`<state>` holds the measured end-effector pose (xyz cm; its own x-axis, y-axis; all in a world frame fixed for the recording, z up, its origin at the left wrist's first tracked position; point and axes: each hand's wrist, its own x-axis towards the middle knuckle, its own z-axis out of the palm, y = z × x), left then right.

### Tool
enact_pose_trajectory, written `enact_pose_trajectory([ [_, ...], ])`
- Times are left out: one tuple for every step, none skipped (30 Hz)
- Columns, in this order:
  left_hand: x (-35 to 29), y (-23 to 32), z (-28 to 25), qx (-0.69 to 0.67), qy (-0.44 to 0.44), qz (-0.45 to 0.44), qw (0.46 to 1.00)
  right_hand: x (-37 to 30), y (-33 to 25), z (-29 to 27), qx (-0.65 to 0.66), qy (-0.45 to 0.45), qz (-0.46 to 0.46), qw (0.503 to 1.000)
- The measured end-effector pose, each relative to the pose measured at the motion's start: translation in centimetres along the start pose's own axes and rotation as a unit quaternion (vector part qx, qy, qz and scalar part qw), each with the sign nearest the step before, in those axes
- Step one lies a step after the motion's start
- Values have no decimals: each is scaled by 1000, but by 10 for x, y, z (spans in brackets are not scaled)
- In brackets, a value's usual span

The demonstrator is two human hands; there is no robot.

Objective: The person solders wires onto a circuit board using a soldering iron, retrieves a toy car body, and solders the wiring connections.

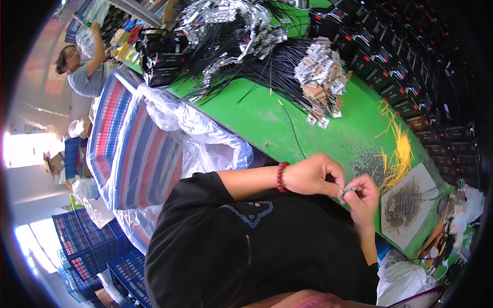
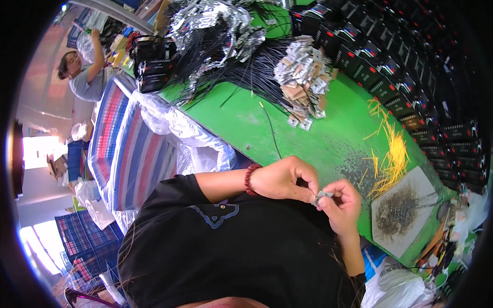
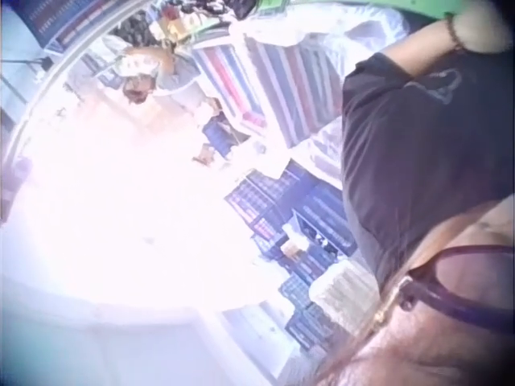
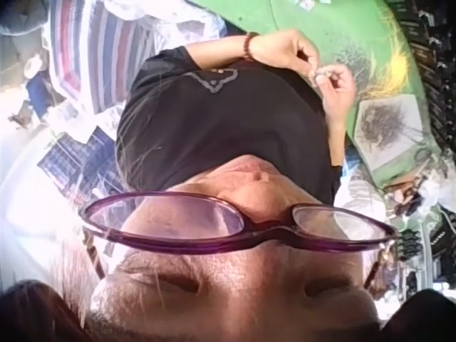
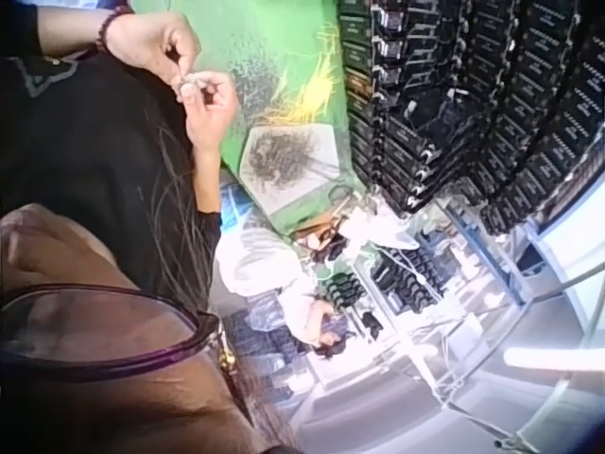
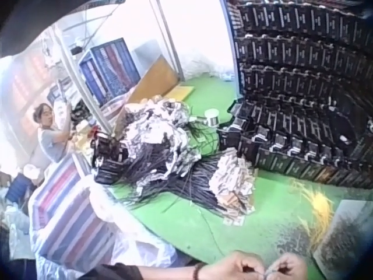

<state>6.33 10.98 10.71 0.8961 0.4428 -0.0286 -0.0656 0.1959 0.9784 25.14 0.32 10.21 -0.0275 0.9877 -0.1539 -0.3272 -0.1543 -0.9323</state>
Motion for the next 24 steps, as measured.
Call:
enact_pose_trajectory([
  [-2, -1, 0, -26, -4, 5, 1000, 1, -1, -1, -4, -9, -2, 1000],
  [-5, 4, 1, -39, 17, -5, 999, 4, -1, -1, 13, -18, -6, 1000],
  [-9, 8, -1, -35, 31, -3, 999, 5, 2, -3, 40, -6, -9, 999],
  [-12, 11, -6, 60, 95, 64, 992, 5, 7, -4, 68, 9, -11, 998],
  [-16, 14, -11, 155, 158, 127, 967, 8, 9, -4, 63, 16, -25, 998],
  [-26, 12, -22, 154, 187, 117, 963, 11, 13, -4, 9, 54, -14, 998],
  [-40, 12, -33, 198, 237, 116, 944, 14, 19, -7, -46, 91, -3, 995],
  [-57, 10, -44, 213, 295, 91, 927, 15, 25, -13, -90, 98, 13, 991],
  [-75, 12, -55, 264, 357, 62, 894, 15, 30, -16, -90, 87, 14, 992],
  [-95, 3, -68, 314, 419, 44, 851, 12, 33, -18, -100, 105, 19, 989],
  [-114, -9, -77, 314, 520, 57, 793, 10, 36, -22, -109, 121, 26, 986],
  [-134, -28, -90, 278, 612, 60, 738, 8, 42, -28, -120, 121, 27, 985],
  [-154, -43, -104, 299, 661, 61, 686, 5, 46, -32, -119, 118, 27, 985],
  [-166, -55, -112, 292, 725, 31, 623, 4, 50, -34, -134, 126, 40, 982],
  [-172, -74, -122, 213, 771, 15, 600, 6, 54, -34, -147, 132, 52, 979],
  [-179, -91, -131, 132, 808, -2, 574, 8, 57, -32, -139, 127, 60, 980],
  [-185, -100, -138, -41, 765, -44, 642, 9, 63, -32, -136, 124, 62, 981],
  [-197, -133, -153, -172, 750, -45, 637, 14, 69, -31, -119, 116, 63, 984],
  [-199, -161, -163, -301, 719, -46, 625, 14, 73, -30, -103, 112, 65, 986],
  [-178, -153, -158, -279, 767, -49, 576, 14, 74, -30, -102, 112, 65, 986],
  [-168, -152, -154, -277, 768, -21, 578, 14, 75, -29, -113, 109, 56, 986],
  [-163, -150, -149, -273, 768, 8, 579, 16, 75, -26, -123, 104, 45, 986],
  [-160, -144, -144, -283, 738, -25, 613, 17, 76, -25, -122, 103, 43, 986],
  [-151, -139, -136, -325, 712, -16, 622, 16, 77, -25, -135, 113, 46, 983],
])
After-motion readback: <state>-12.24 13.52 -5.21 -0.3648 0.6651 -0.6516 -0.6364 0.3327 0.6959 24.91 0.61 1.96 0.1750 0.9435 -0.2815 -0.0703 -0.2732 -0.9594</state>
